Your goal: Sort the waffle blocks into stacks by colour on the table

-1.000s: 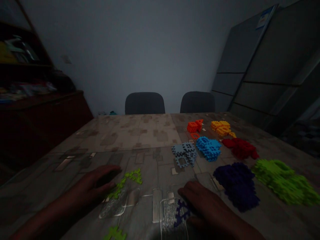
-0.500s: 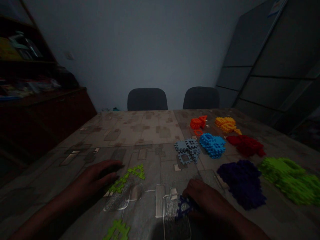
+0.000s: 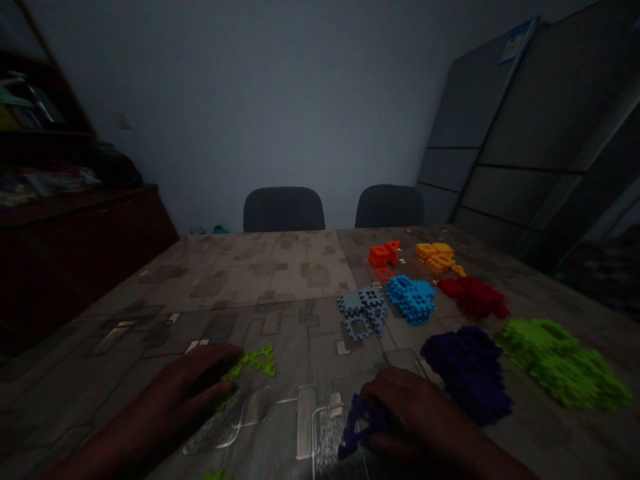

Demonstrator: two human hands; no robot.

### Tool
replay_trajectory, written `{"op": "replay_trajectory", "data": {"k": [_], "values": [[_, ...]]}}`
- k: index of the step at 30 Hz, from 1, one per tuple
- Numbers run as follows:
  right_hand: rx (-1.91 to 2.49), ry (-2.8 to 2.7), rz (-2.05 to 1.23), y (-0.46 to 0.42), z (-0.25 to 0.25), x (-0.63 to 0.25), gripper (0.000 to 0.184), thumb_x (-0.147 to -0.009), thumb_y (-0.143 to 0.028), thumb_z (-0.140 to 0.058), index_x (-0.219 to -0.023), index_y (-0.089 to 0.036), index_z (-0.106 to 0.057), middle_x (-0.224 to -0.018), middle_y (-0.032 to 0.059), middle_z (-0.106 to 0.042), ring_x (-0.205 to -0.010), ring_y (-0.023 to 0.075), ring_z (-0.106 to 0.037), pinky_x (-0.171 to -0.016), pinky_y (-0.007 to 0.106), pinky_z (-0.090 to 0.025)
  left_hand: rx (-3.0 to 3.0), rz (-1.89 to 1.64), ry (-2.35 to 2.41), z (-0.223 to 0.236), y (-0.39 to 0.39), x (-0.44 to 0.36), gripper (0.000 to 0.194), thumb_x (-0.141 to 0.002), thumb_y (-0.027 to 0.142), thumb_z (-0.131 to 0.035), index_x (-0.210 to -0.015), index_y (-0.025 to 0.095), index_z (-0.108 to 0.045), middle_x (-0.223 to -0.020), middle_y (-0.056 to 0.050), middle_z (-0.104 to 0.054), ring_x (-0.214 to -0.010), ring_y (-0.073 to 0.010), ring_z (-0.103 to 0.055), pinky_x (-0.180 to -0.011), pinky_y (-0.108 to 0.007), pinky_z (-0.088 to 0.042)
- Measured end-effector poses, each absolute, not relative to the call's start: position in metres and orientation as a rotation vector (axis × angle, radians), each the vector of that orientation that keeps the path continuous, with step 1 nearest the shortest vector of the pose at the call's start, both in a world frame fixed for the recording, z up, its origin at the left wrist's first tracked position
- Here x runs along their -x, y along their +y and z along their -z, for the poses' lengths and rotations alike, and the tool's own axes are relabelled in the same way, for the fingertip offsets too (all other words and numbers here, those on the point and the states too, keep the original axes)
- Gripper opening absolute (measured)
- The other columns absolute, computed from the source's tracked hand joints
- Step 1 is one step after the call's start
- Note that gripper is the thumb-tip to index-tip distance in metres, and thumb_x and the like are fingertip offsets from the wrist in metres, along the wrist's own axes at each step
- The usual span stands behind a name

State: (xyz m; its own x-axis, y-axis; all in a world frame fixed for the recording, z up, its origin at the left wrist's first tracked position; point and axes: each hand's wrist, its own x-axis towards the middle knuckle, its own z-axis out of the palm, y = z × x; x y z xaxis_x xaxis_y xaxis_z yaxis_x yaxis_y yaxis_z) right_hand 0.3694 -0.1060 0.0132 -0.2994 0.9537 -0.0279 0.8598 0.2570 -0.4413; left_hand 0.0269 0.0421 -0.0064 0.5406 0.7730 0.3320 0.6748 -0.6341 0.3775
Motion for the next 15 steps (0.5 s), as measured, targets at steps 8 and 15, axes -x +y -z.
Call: {"op": "replay_trajectory", "data": {"k": [8, 15], "values": [[1.523, -2.247, -0.259, -0.125, -0.026, -0.39, 0.037, -0.067, -0.011, -0.072, -0.103, -0.021, -0.068, -0.091, 0.0044, -0.073, -0.083, 0.0204, -0.068, -0.072, 0.029, -0.054, -2.757, -0.438, 1.178, 0.023, 0.05, -0.02, 0.039, -0.088, 0.049, -0.058, -0.12, 0.029, -0.067, -0.121, -0.003, -0.071, -0.11, -0.0266, -0.067, -0.095, -0.035, -0.055], [1.711, -1.958, -0.042, -0.152, -0.048, -0.463, 0.029, -0.079, -0.03, -0.068, -0.107, -0.028, -0.071, -0.105, 0.0061, -0.076, -0.088, 0.0255, -0.073, -0.075, 0.033, -0.061, -2.828, -0.44, 1.191, 0.026, 0.054, -0.023, 0.038, -0.087, 0.048, -0.057, -0.117, 0.029, -0.069, -0.118, -0.003, -0.072, -0.109, -0.0271, -0.068, -0.093, -0.033, -0.056]]}}
